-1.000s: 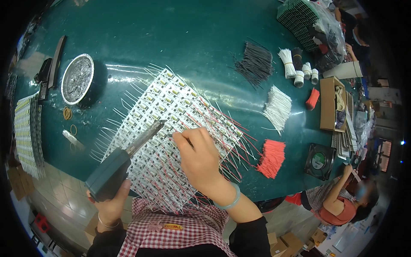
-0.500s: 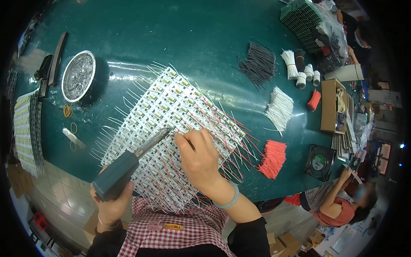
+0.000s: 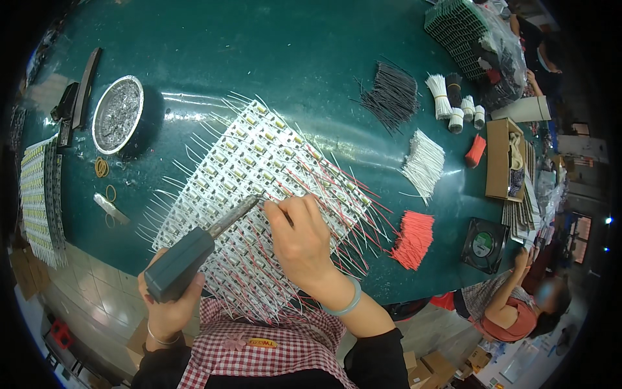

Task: The person uses a soldering iron to attach red and white wires to a grid of LED modules on a green workbench. They repeatedly pick up wires, position them on the circuit board, and apply the soldering iron to secure the connections. The person works systematically across the board, handling the tools and components with precision.

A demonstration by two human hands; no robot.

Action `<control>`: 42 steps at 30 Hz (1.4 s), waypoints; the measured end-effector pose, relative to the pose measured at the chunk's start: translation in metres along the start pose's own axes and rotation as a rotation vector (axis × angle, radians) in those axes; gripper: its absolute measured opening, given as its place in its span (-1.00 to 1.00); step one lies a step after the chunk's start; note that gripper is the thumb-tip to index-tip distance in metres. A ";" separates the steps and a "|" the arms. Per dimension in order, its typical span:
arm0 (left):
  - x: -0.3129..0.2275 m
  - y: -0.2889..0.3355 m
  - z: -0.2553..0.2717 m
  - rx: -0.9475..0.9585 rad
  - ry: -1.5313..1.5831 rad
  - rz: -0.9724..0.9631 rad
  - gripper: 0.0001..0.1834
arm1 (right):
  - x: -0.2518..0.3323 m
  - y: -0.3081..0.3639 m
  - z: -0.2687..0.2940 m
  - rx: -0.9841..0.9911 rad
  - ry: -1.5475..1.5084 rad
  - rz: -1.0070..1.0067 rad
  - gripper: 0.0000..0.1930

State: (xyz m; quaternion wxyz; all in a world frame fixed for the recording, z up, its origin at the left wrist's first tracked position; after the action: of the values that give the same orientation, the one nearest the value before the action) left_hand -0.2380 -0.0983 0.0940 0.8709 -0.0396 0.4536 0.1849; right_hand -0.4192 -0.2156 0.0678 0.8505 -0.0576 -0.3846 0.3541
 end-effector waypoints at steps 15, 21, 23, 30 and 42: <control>0.000 0.005 0.008 -0.049 -0.047 -0.049 -0.75 | 0.001 0.000 0.000 0.005 0.012 0.000 -0.69; 0.002 0.008 0.005 -0.066 0.056 0.013 -0.74 | 0.002 0.000 0.001 0.000 0.013 -0.004 -0.69; 0.001 0.007 0.004 -0.069 0.079 0.020 -0.75 | 0.002 0.000 0.001 -0.003 0.013 -0.006 -0.70; -0.002 0.003 0.001 -0.011 0.023 0.010 -0.78 | 0.001 0.001 0.001 -0.015 0.008 -0.004 -0.70; -0.001 0.005 0.002 -0.044 0.002 -0.023 -0.77 | 0.001 0.000 0.001 -0.001 -0.003 -0.013 -0.71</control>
State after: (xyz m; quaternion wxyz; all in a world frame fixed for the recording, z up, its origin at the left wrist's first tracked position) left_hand -0.2390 -0.0937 0.0967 0.8714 -0.0641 0.4499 0.1849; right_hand -0.4197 -0.2152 0.0691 0.8522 -0.0551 -0.3864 0.3484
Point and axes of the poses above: each hand's wrist, its own y-axis away from the middle knuckle, its own z-axis out of the back of the hand, x = y × z, the point moved 6 cm from there along -y, towards the middle knuckle, and after that the axes turned 10 degrees about -y, right-handed, at the moved point
